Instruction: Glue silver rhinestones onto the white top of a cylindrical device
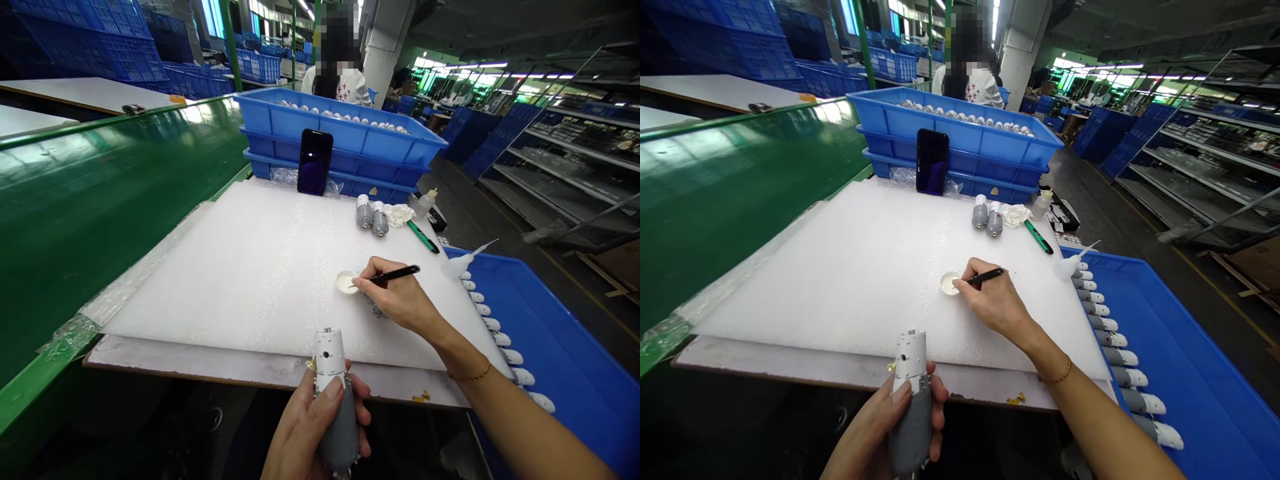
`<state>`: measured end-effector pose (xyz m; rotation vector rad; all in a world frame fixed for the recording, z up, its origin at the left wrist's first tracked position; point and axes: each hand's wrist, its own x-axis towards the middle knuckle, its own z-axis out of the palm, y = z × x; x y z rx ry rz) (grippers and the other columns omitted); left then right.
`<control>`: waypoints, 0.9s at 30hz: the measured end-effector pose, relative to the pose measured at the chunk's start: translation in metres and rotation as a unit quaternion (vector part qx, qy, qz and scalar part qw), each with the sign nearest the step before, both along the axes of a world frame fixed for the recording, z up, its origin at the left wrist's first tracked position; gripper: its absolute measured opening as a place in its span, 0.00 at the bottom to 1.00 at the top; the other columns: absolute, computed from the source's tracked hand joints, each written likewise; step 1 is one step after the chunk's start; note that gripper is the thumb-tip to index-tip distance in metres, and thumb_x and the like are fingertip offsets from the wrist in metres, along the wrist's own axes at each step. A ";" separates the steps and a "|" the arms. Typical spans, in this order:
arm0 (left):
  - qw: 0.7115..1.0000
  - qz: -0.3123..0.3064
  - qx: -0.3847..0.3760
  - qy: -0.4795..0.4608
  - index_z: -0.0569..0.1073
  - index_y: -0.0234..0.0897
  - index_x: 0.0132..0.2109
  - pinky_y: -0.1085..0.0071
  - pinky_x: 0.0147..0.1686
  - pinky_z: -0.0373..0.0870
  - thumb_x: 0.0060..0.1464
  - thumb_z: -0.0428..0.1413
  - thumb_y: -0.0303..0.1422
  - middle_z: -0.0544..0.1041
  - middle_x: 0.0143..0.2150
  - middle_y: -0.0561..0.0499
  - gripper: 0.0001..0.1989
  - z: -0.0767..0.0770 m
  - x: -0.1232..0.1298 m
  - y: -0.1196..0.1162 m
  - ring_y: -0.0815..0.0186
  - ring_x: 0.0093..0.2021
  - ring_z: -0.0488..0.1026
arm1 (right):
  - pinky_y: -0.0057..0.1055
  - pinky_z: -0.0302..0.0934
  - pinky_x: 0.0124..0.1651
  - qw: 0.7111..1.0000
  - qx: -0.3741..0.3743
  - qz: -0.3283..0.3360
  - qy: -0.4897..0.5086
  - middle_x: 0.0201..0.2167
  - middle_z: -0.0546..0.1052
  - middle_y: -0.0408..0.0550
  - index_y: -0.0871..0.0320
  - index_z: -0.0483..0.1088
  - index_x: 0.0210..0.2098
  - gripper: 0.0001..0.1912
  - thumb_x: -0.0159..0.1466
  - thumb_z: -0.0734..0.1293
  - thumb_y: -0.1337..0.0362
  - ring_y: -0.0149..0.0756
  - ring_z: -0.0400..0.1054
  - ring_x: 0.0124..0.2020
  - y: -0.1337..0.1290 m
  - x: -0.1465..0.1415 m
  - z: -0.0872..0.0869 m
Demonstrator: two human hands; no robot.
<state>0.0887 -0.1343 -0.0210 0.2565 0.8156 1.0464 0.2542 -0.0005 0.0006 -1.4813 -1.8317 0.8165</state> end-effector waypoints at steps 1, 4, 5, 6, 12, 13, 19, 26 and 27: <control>1.000 -0.003 0.005 0.005 0.78 0.32 0.43 0.71 0.25 0.72 0.51 0.64 0.41 0.79 0.34 0.45 0.17 -0.001 -0.001 0.000 0.65 0.28 0.73 | 0.29 0.47 0.24 1.000 -0.002 0.005 -0.008 0.19 0.65 0.39 0.57 0.65 0.24 0.11 0.61 0.67 0.62 0.29 0.55 0.22 0.001 -0.002 -0.001; 1.000 -0.014 0.014 0.011 0.78 0.33 0.42 0.71 0.25 0.71 0.53 0.62 0.40 0.79 0.35 0.46 0.15 -0.001 -0.002 0.000 0.66 0.27 0.73 | 0.29 0.47 0.25 1.000 -0.003 0.015 -0.026 0.20 0.66 0.40 0.57 0.65 0.23 0.11 0.61 0.66 0.63 0.30 0.56 0.23 0.002 -0.006 0.000; 1.000 -0.016 0.017 0.013 0.78 0.33 0.42 0.71 0.25 0.71 0.53 0.62 0.40 0.79 0.35 0.46 0.15 -0.001 -0.003 0.000 0.66 0.27 0.73 | 0.29 0.47 0.25 0.999 -0.004 0.016 -0.029 0.20 0.66 0.40 0.57 0.65 0.23 0.11 0.61 0.66 0.64 0.30 0.56 0.23 0.003 -0.007 0.001; 1.000 -0.019 0.020 0.015 0.78 0.33 0.42 0.71 0.26 0.70 0.54 0.61 0.40 0.79 0.35 0.46 0.15 -0.002 -0.003 0.000 0.66 0.27 0.73 | 0.29 0.47 0.25 0.999 -0.004 0.017 -0.031 0.20 0.66 0.40 0.57 0.65 0.23 0.11 0.61 0.66 0.64 0.30 0.56 0.23 0.003 -0.007 0.002; 1.000 -0.003 0.012 0.000 0.78 0.32 0.43 0.71 0.26 0.70 0.54 0.61 0.40 0.79 0.35 0.45 0.15 -0.001 -0.005 -0.001 0.66 0.27 0.73 | 0.29 0.48 0.23 1.000 0.014 0.010 -0.007 0.19 0.66 0.39 0.58 0.67 0.25 0.11 0.62 0.67 0.61 0.29 0.56 0.21 -0.006 -0.004 0.010; 1.000 0.005 0.010 -0.003 0.78 0.32 0.43 0.71 0.25 0.71 0.54 0.62 0.40 0.79 0.35 0.45 0.15 -0.001 -0.005 0.000 0.65 0.28 0.73 | 0.29 0.49 0.24 1.000 0.027 0.003 0.003 0.20 0.67 0.40 0.58 0.67 0.26 0.11 0.63 0.67 0.61 0.30 0.57 0.22 -0.009 -0.003 0.010; 1.000 0.014 0.012 -0.001 0.78 0.32 0.43 0.69 0.28 0.72 0.56 0.60 0.40 0.78 0.35 0.45 0.15 0.007 -0.005 -0.002 0.64 0.29 0.73 | 0.30 0.54 0.29 0.995 0.083 -0.020 0.042 0.25 0.72 0.44 0.58 0.68 0.27 0.10 0.63 0.68 0.62 0.32 0.61 0.27 -0.024 0.005 0.009; 0.999 -0.002 0.002 -0.038 0.78 0.33 0.45 0.71 0.27 0.69 0.58 0.57 0.43 0.78 0.35 0.45 0.17 0.009 -0.004 -0.007 0.67 0.28 0.71 | 0.26 0.60 0.24 0.974 0.070 -0.014 0.217 0.28 0.73 0.42 0.56 0.68 0.28 0.10 0.66 0.68 0.63 0.26 0.63 0.22 -0.079 -0.008 0.027; 0.999 -0.003 0.002 -0.036 0.78 0.33 0.44 0.71 0.27 0.69 0.58 0.57 0.43 0.78 0.35 0.45 0.17 0.009 -0.003 -0.007 0.67 0.28 0.71 | 0.26 0.60 0.24 0.971 0.065 -0.017 0.229 0.29 0.73 0.42 0.56 0.68 0.28 0.10 0.66 0.67 0.64 0.26 0.63 0.22 -0.087 -0.012 0.028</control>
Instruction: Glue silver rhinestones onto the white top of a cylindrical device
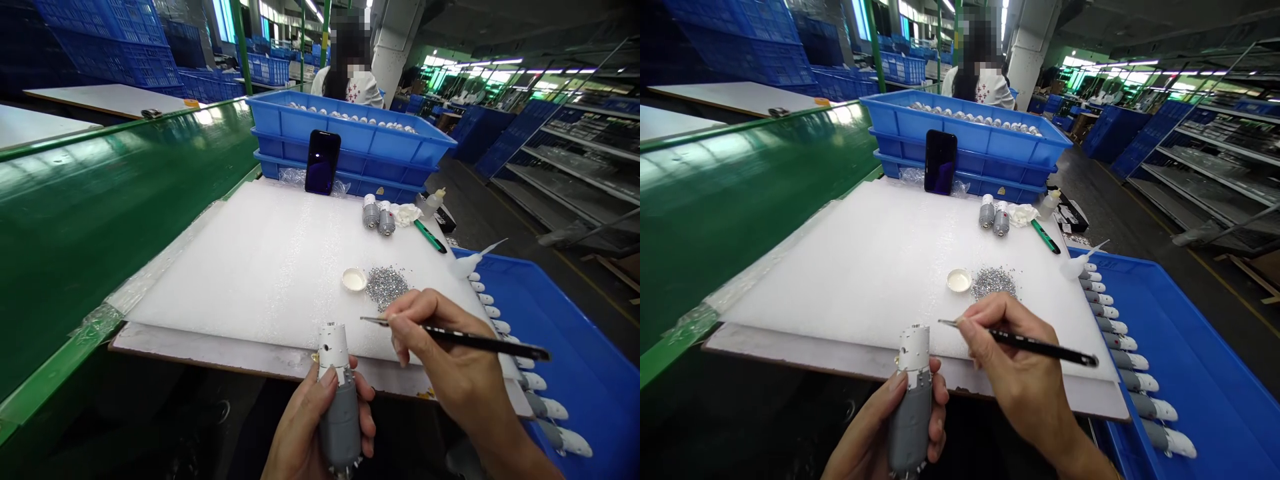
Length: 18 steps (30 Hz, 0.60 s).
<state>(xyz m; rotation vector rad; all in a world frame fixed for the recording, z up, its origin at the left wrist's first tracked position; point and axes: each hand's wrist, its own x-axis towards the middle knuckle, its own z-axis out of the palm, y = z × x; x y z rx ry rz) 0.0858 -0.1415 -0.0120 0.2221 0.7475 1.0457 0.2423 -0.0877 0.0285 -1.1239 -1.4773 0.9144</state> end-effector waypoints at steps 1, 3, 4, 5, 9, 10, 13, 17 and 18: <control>1.000 0.001 0.002 0.006 0.78 0.33 0.44 0.71 0.27 0.69 0.58 0.58 0.43 0.78 0.35 0.45 0.17 0.000 0.001 -0.001 0.66 0.28 0.71 | 0.26 0.61 0.24 1.000 0.001 -0.006 0.007 0.30 0.74 0.43 0.56 0.68 0.28 0.10 0.66 0.67 0.64 0.26 0.64 0.23 -0.007 -0.004 0.000; 1.000 0.008 0.007 0.023 0.77 0.33 0.44 0.71 0.28 0.69 0.56 0.60 0.42 0.79 0.35 0.45 0.16 0.000 0.003 -0.002 0.66 0.28 0.72 | 0.27 0.64 0.26 0.999 0.016 -0.021 0.018 0.27 0.73 0.42 0.55 0.68 0.27 0.10 0.66 0.67 0.65 0.30 0.67 0.26 -0.017 -0.011 -0.002; 0.999 0.011 0.009 0.031 0.77 0.33 0.44 0.71 0.28 0.69 0.55 0.60 0.42 0.79 0.36 0.45 0.16 0.000 0.004 -0.002 0.66 0.28 0.72 | 0.28 0.65 0.28 0.999 0.023 -0.026 0.023 0.24 0.71 0.42 0.54 0.68 0.27 0.10 0.66 0.67 0.65 0.32 0.69 0.27 -0.020 -0.014 -0.003; 0.999 0.012 0.008 0.039 0.77 0.34 0.44 0.72 0.28 0.69 0.55 0.61 0.42 0.79 0.35 0.46 0.16 0.001 0.005 -0.002 0.67 0.27 0.72 | 0.29 0.67 0.28 0.999 0.027 -0.027 0.028 0.22 0.70 0.42 0.54 0.68 0.27 0.10 0.66 0.67 0.65 0.34 0.70 0.28 -0.022 -0.016 -0.005; 0.997 -0.008 0.002 0.071 0.77 0.33 0.40 0.72 0.30 0.68 0.52 0.63 0.43 0.79 0.29 0.47 0.16 0.002 0.006 -0.003 0.67 0.26 0.71 | 0.31 0.68 0.26 0.999 0.017 -0.012 0.046 0.25 0.72 0.42 0.53 0.67 0.31 0.08 0.68 0.65 0.65 0.33 0.69 0.24 -0.025 -0.018 -0.013; 0.997 -0.009 0.003 0.079 0.77 0.33 0.39 0.72 0.30 0.68 0.51 0.64 0.43 0.79 0.28 0.47 0.16 0.003 0.007 -0.003 0.67 0.27 0.71 | 0.31 0.69 0.25 0.999 0.015 -0.009 0.051 0.25 0.72 0.42 0.53 0.67 0.31 0.08 0.68 0.65 0.64 0.33 0.69 0.22 -0.026 -0.018 -0.015; 0.996 0.005 0.000 0.088 0.77 0.34 0.40 0.71 0.30 0.68 0.50 0.65 0.44 0.80 0.33 0.46 0.18 0.004 0.008 -0.003 0.67 0.27 0.72 | 0.31 0.69 0.24 0.998 0.014 -0.015 0.066 0.25 0.71 0.42 0.52 0.67 0.32 0.08 0.68 0.64 0.64 0.33 0.68 0.22 -0.027 -0.020 -0.018; 0.996 0.007 -0.005 0.091 0.77 0.34 0.42 0.71 0.31 0.68 0.50 0.64 0.44 0.80 0.35 0.46 0.18 0.005 0.009 -0.004 0.67 0.28 0.72 | 0.29 0.68 0.24 0.994 0.021 -0.048 0.099 0.26 0.71 0.42 0.54 0.67 0.29 0.10 0.67 0.66 0.63 0.30 0.68 0.22 -0.027 -0.026 -0.018; 0.996 0.006 -0.003 0.092 0.77 0.34 0.42 0.71 0.31 0.68 0.50 0.64 0.44 0.80 0.35 0.46 0.19 0.005 0.009 -0.004 0.67 0.28 0.72 | 0.28 0.68 0.24 0.992 0.021 -0.054 0.109 0.27 0.71 0.42 0.54 0.67 0.28 0.10 0.67 0.66 0.64 0.28 0.67 0.21 -0.027 -0.027 -0.017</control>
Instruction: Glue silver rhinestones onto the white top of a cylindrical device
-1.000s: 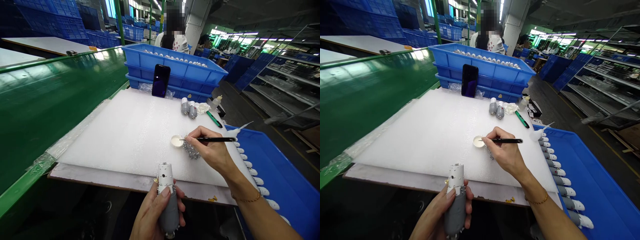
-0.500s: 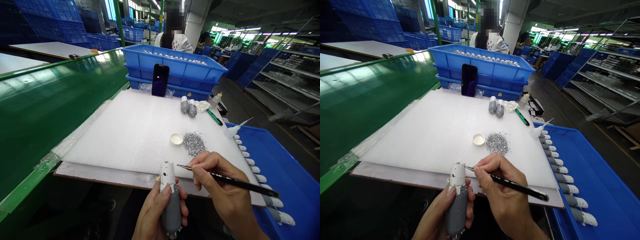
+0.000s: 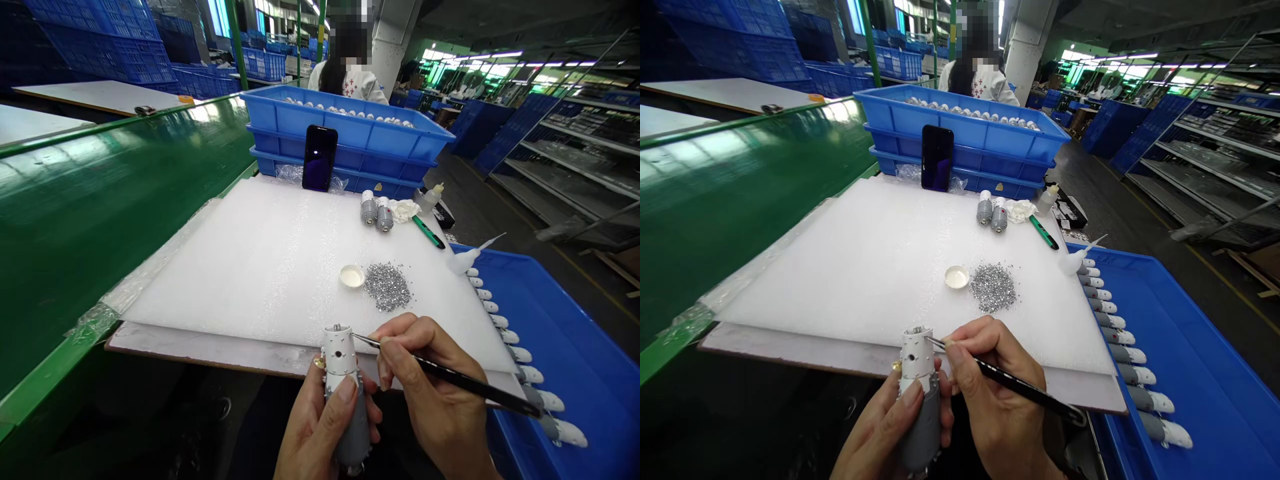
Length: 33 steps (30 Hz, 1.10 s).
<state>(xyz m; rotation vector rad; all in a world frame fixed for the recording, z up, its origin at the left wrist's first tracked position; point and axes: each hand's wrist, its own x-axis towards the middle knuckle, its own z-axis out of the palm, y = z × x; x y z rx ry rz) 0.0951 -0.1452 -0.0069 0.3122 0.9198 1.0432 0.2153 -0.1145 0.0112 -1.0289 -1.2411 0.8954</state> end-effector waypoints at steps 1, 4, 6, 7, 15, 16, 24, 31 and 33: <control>1.000 -0.002 0.001 0.002 0.77 0.33 0.42 0.72 0.31 0.68 0.50 0.64 0.44 0.80 0.35 0.46 0.19 0.000 0.000 0.000 0.67 0.28 0.72 | 0.28 0.68 0.25 1.000 -0.001 -0.003 0.008 0.27 0.71 0.42 0.55 0.67 0.28 0.10 0.67 0.67 0.64 0.27 0.66 0.20 0.000 -0.001 0.001; 1.000 -0.003 0.000 0.010 0.77 0.33 0.43 0.72 0.30 0.67 0.49 0.65 0.45 0.80 0.38 0.45 0.21 -0.001 0.000 0.000 0.68 0.28 0.72 | 0.27 0.69 0.26 1.000 -0.005 0.003 0.017 0.26 0.71 0.41 0.54 0.68 0.28 0.10 0.66 0.67 0.65 0.29 0.68 0.22 0.001 -0.002 0.002; 1.000 -0.005 0.003 0.012 0.77 0.33 0.43 0.71 0.31 0.67 0.49 0.65 0.45 0.80 0.37 0.45 0.20 -0.001 0.000 -0.001 0.67 0.28 0.72 | 0.27 0.69 0.26 1.000 -0.007 0.003 0.020 0.24 0.71 0.41 0.54 0.69 0.27 0.10 0.66 0.67 0.65 0.30 0.69 0.24 0.001 -0.002 0.002; 1.000 -0.007 0.004 0.012 0.77 0.33 0.43 0.71 0.31 0.67 0.50 0.65 0.45 0.80 0.36 0.46 0.20 -0.001 0.000 -0.001 0.67 0.28 0.72 | 0.27 0.69 0.25 1.000 -0.007 0.000 0.021 0.24 0.71 0.41 0.54 0.69 0.27 0.10 0.66 0.67 0.65 0.30 0.69 0.23 0.001 -0.002 0.002; 1.000 -0.012 0.003 0.021 0.76 0.33 0.44 0.71 0.31 0.66 0.50 0.64 0.46 0.79 0.33 0.48 0.21 -0.003 0.000 0.000 0.67 0.29 0.71 | 0.26 0.69 0.26 1.000 -0.002 -0.005 0.005 0.25 0.71 0.43 0.55 0.69 0.26 0.10 0.65 0.67 0.66 0.31 0.71 0.27 0.002 0.000 0.001; 1.000 -0.013 0.002 0.023 0.76 0.34 0.44 0.72 0.31 0.66 0.51 0.64 0.45 0.79 0.32 0.48 0.21 -0.002 0.000 0.000 0.67 0.29 0.71 | 0.26 0.69 0.27 1.000 0.001 -0.009 0.000 0.25 0.71 0.43 0.55 0.69 0.26 0.10 0.65 0.67 0.66 0.31 0.71 0.27 0.002 0.000 0.001; 0.999 -0.028 0.008 0.024 0.75 0.33 0.44 0.72 0.31 0.64 0.51 0.63 0.47 0.77 0.29 0.50 0.22 -0.003 -0.001 -0.001 0.68 0.29 0.71 | 0.25 0.68 0.27 1.000 0.005 -0.018 -0.011 0.25 0.72 0.41 0.56 0.68 0.25 0.11 0.64 0.67 0.67 0.29 0.70 0.25 0.002 -0.001 0.001; 0.997 -0.010 0.033 0.075 0.73 0.35 0.48 0.70 0.32 0.65 0.52 0.62 0.48 0.76 0.32 0.50 0.24 -0.007 -0.001 -0.003 0.66 0.31 0.68 | 0.23 0.67 0.28 1.000 0.008 -0.016 -0.021 0.24 0.71 0.41 0.56 0.67 0.24 0.12 0.64 0.67 0.68 0.28 0.69 0.26 0.001 -0.001 0.002; 0.992 -0.009 0.034 0.119 0.72 0.37 0.50 0.70 0.35 0.66 0.54 0.60 0.48 0.75 0.32 0.51 0.23 -0.007 -0.001 -0.004 0.65 0.33 0.68 | 0.22 0.66 0.27 1.000 0.011 -0.004 -0.024 0.25 0.71 0.40 0.56 0.67 0.25 0.11 0.65 0.66 0.68 0.26 0.68 0.24 0.001 0.000 0.001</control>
